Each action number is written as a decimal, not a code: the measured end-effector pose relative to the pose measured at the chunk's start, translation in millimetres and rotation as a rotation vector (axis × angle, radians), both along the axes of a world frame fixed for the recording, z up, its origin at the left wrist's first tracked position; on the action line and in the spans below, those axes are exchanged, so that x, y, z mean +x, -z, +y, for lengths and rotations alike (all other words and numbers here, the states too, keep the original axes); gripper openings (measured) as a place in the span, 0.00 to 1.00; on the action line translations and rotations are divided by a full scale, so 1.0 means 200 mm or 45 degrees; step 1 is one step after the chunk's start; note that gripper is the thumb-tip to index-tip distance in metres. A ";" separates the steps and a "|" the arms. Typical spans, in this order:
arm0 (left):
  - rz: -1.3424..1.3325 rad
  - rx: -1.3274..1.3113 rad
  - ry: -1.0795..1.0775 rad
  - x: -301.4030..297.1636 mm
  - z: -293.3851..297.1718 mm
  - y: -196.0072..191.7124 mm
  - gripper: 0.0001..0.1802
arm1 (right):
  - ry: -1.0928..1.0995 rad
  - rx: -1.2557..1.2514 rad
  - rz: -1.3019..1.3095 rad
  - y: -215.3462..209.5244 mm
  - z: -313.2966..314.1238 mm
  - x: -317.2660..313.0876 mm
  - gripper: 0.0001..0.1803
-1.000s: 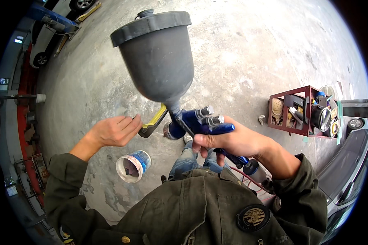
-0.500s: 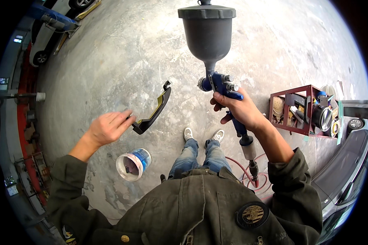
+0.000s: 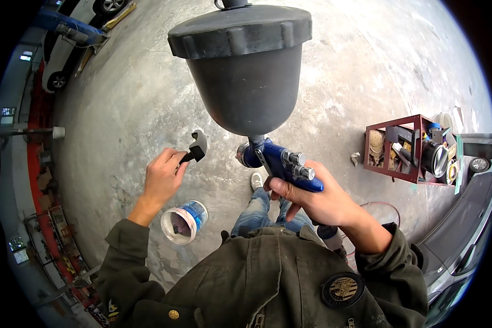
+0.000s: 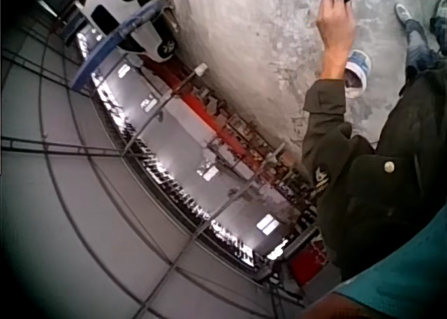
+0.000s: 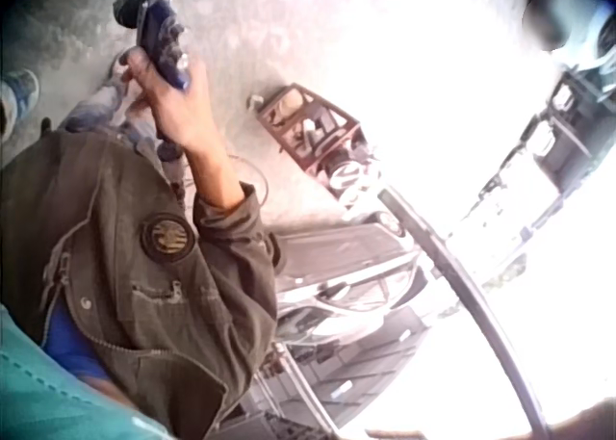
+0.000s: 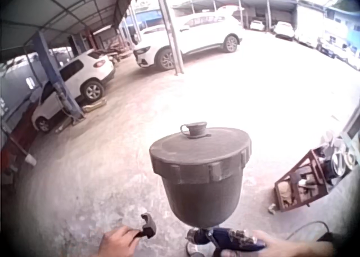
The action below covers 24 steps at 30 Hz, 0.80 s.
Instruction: The person mixes paint in a container, pours it into a spray gun, and then sprays a black car part in a garage.
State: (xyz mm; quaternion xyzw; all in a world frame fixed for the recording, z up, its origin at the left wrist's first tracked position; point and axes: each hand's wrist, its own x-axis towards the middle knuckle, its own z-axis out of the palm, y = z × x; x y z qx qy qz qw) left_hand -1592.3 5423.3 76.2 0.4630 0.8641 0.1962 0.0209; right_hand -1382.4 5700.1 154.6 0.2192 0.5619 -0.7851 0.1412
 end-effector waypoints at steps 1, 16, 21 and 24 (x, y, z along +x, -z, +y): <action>-0.001 -0.029 -0.002 0.00 0.01 0.00 0.10 | 0.006 0.014 -0.002 0.01 -0.01 -0.01 0.16; -0.051 -0.169 -0.025 0.01 0.04 0.02 0.09 | -0.117 -0.083 -0.031 0.08 -0.10 -0.14 0.16; -0.046 -0.097 -0.029 0.00 0.02 0.02 0.08 | 0.042 0.019 -0.025 0.12 -0.02 -0.13 0.19; -0.102 -0.027 -0.082 0.00 -0.01 0.04 0.09 | 0.060 -0.002 -0.037 0.10 0.01 -0.10 0.20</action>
